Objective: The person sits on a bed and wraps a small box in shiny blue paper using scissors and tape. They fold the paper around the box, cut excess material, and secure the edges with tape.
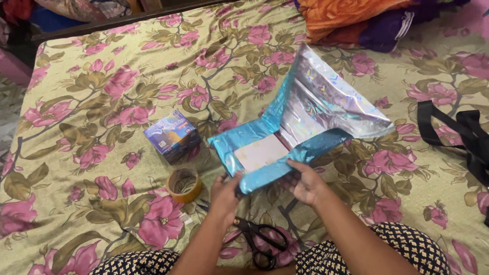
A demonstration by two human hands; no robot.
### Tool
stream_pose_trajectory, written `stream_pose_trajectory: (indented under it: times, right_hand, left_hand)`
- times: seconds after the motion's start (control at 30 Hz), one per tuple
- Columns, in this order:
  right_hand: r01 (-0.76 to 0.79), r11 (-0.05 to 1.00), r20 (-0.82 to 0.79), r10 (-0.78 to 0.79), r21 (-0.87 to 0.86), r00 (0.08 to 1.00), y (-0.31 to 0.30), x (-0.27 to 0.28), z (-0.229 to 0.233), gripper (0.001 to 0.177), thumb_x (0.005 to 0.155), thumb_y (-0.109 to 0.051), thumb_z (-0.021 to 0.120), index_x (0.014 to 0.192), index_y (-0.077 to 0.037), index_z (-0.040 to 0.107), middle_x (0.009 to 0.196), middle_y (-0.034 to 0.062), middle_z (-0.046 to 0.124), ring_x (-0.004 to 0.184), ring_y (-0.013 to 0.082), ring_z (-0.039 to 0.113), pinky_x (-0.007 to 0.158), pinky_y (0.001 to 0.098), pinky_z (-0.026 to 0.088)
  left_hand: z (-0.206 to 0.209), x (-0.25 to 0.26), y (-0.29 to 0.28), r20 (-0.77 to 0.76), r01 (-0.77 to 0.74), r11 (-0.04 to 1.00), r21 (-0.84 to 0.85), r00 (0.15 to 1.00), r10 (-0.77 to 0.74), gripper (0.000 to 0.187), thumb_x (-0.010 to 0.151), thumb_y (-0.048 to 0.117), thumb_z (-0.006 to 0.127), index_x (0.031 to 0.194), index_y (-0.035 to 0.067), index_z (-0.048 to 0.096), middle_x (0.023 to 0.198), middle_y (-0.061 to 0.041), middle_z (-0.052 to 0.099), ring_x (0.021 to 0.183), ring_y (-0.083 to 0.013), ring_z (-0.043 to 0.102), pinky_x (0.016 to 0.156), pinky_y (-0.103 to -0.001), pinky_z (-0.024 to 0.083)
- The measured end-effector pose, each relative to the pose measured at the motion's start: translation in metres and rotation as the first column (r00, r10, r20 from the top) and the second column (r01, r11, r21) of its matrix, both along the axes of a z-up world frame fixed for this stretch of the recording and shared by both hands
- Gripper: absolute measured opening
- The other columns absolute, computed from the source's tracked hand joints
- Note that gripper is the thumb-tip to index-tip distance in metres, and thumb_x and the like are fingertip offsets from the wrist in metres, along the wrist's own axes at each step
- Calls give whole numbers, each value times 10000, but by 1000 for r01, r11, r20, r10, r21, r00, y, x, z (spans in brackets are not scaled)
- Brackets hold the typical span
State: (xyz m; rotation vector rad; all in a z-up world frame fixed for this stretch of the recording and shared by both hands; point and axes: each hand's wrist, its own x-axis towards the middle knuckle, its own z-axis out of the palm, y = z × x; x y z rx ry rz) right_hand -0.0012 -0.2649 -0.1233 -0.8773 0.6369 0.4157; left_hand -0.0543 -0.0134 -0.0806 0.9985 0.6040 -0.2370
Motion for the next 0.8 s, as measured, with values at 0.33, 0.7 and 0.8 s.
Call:
stream_pose_trajectory:
  times: [0.33, 0.7, 0.8]
  right_hand:
    - [-76, 997, 51, 76, 4, 996, 27, -5, -38, 306, 898, -187, 733, 1153, -43, 645, 1070, 82, 681, 956, 217, 645, 888, 376, 594]
    - [-162, 987, 6, 162, 11, 987, 34, -22, -24, 366, 901, -292, 713, 1192, -80, 653, 1123, 93, 723, 987, 235, 701, 934, 414, 577]
    - [-94, 994, -14, 94, -56, 995, 28, -20, -27, 347, 907, -272, 715, 1205, -113, 635, 1120, 57, 711, 991, 225, 685, 940, 429, 568]
  left_hand:
    - [-31, -40, -44, -79, 42, 983, -179, 995, -57, 457, 905, 519, 659, 1119, 116, 667, 990, -48, 698, 855, -174, 671, 752, -352, 545]
    - [-42, -19, -39, -67, -89, 975, -203, 995, 77, 361, 855, 244, 784, 1156, 85, 665, 1008, -27, 720, 855, -206, 699, 702, -351, 556]
    - [-54, -18, -37, -70, -90, 975, -204, 995, 77, 361, 855, 236, 783, 1140, 49, 663, 1005, -55, 734, 862, -216, 723, 697, -338, 559]
